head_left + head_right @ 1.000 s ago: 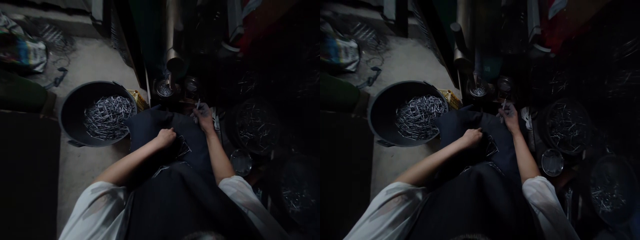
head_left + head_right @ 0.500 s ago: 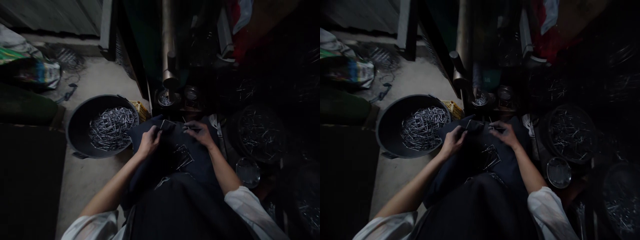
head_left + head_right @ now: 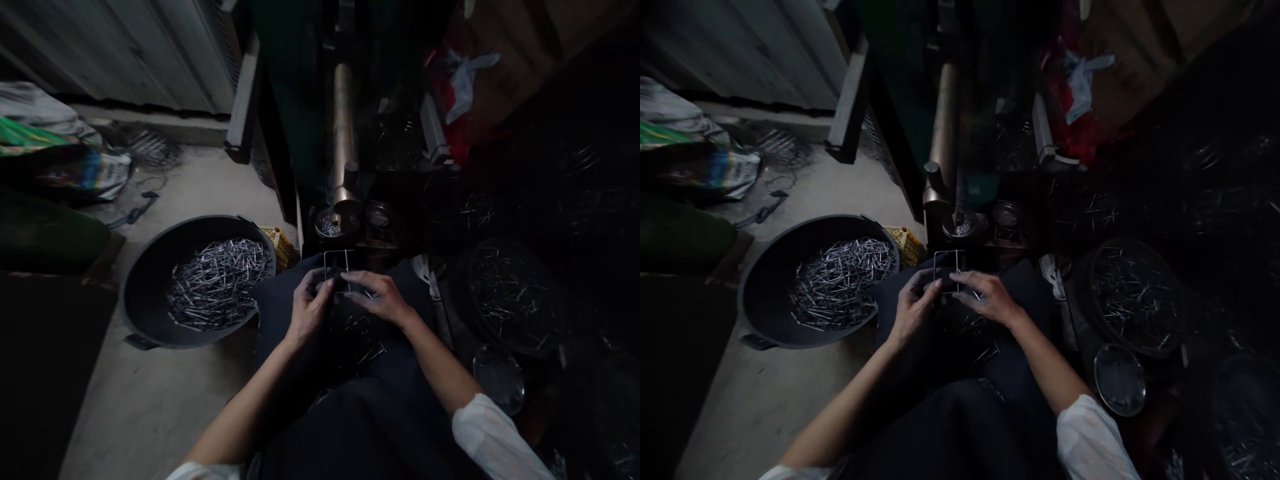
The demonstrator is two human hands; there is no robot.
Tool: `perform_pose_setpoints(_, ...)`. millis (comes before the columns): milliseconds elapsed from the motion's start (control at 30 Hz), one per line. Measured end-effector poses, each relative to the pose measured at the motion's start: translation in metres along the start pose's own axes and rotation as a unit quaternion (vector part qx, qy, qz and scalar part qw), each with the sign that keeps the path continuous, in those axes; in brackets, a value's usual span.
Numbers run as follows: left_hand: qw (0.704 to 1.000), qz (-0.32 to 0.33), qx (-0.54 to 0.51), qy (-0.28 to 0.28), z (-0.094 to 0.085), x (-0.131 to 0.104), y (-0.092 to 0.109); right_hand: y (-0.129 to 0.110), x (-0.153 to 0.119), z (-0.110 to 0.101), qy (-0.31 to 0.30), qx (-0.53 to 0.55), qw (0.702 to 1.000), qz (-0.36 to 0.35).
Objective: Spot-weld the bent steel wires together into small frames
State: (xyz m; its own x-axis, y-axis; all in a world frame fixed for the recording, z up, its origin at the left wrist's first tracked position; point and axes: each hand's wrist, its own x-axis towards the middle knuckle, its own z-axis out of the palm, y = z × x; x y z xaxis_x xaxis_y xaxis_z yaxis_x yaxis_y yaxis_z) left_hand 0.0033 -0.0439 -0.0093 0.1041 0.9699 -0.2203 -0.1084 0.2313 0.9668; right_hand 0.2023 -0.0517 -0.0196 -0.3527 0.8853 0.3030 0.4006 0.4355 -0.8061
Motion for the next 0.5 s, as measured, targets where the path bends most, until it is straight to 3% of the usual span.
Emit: perform_pose_setpoints(500,0.999,0.038,-0.028,0.013,0.003,0.008,0.009,-0.011,0.028,-0.017,-0.005,0.006,1.0,-0.028)
